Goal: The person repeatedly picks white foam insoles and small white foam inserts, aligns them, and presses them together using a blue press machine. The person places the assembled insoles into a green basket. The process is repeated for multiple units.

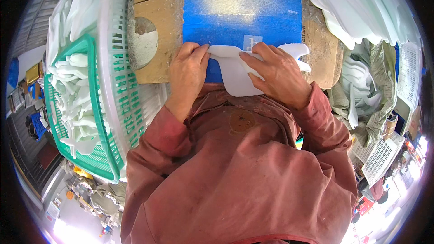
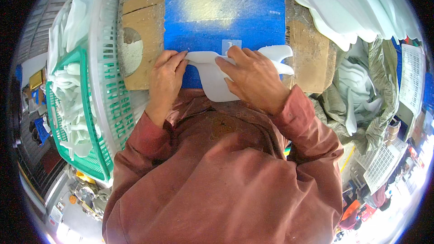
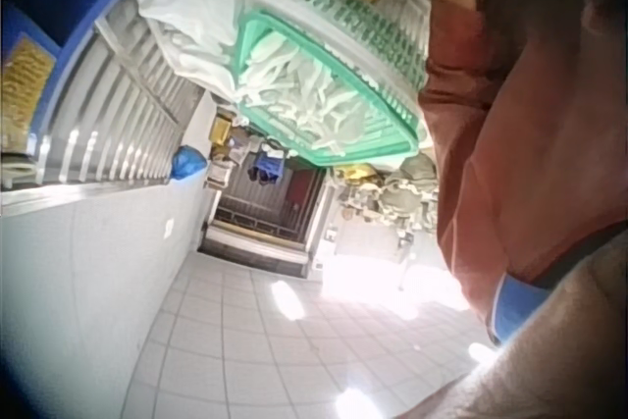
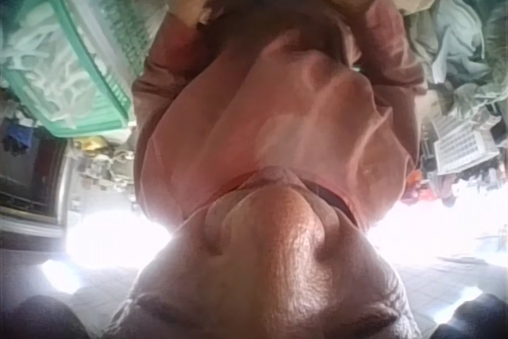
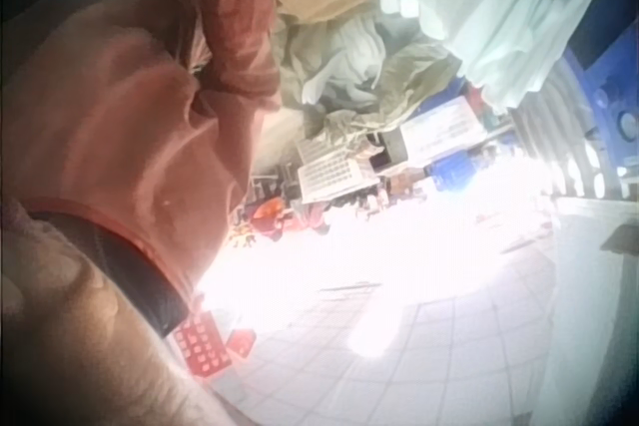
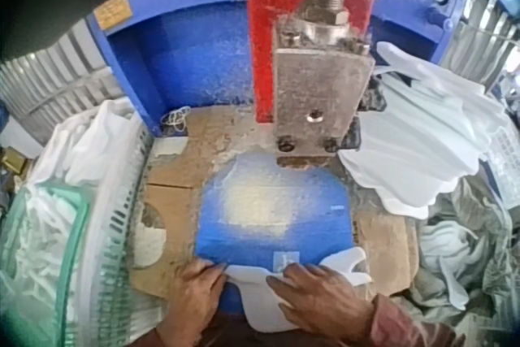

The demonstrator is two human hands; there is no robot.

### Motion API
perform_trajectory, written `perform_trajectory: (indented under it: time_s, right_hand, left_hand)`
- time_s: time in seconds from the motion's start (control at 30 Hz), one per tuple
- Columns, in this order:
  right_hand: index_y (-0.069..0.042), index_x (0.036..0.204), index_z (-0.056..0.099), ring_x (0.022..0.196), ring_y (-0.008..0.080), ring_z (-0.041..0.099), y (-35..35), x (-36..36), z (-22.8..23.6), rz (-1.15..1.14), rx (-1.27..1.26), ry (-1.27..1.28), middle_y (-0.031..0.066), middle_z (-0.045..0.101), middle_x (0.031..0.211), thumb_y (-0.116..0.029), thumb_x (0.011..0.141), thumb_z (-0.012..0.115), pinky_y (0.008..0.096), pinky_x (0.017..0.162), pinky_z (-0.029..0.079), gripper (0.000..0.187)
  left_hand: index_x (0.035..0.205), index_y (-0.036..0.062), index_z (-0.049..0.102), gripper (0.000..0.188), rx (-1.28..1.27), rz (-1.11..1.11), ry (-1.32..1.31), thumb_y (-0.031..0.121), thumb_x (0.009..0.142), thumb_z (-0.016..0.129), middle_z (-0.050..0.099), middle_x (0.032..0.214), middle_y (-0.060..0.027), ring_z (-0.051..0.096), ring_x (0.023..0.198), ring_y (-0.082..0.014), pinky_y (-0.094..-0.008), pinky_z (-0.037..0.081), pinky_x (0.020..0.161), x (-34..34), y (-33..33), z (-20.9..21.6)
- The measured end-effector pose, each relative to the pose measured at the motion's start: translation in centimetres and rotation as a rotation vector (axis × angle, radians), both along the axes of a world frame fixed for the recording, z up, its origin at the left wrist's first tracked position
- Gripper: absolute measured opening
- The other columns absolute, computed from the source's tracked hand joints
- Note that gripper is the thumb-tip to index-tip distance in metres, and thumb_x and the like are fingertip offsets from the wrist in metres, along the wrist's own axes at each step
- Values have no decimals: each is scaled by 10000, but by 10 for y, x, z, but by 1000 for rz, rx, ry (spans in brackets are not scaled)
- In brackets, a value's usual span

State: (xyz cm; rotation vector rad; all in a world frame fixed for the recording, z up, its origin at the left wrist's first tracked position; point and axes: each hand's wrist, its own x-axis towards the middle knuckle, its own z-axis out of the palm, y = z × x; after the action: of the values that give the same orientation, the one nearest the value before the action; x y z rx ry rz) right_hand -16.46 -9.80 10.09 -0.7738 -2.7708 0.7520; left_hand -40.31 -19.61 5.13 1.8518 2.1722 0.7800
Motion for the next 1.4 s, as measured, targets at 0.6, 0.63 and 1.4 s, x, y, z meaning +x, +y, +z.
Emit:
perform_trajectory:
  time_s: [0.6, 0.63, 1.4]
  right_hand:
    - [-29, 1157, 739, 919, 334, 717, 9, -19, -7, 95, 123, -224, 159, 659, 1003, -115, 903, 643, 457, 765, 592, 285]
    - [-26, 1143, 745, 926, 335, 720, 9, -19, -7, 106, 129, -221, 160, 664, 1003, -118, 907, 643, 455, 765, 592, 273]
    - [-43, 1154, 770, 871, 351, 727, 2, 78, 4, -497, -372, 244, 170, 729, 1025, -114, 957, 722, 419, 785, 591, 214]
  left_hand:
    - [1066, 80, 776, 203, -101, -10, -115, 144, 877, 808, 697, 968, -119, 687, 913, -359, -455, 562, 812, -10, 14, 2]
    - [1095, 84, 771, 217, -84, -7, -91, 136, 886, 795, 695, 976, -117, 687, 913, -357, -456, 563, 811, -8, 14, 6]
    - [1207, 103, 745, 294, -97, -210, 17, 99, 913, 754, 713, 1034, -122, 709, 933, -329, -431, 593, 752, 48, 26, 22]
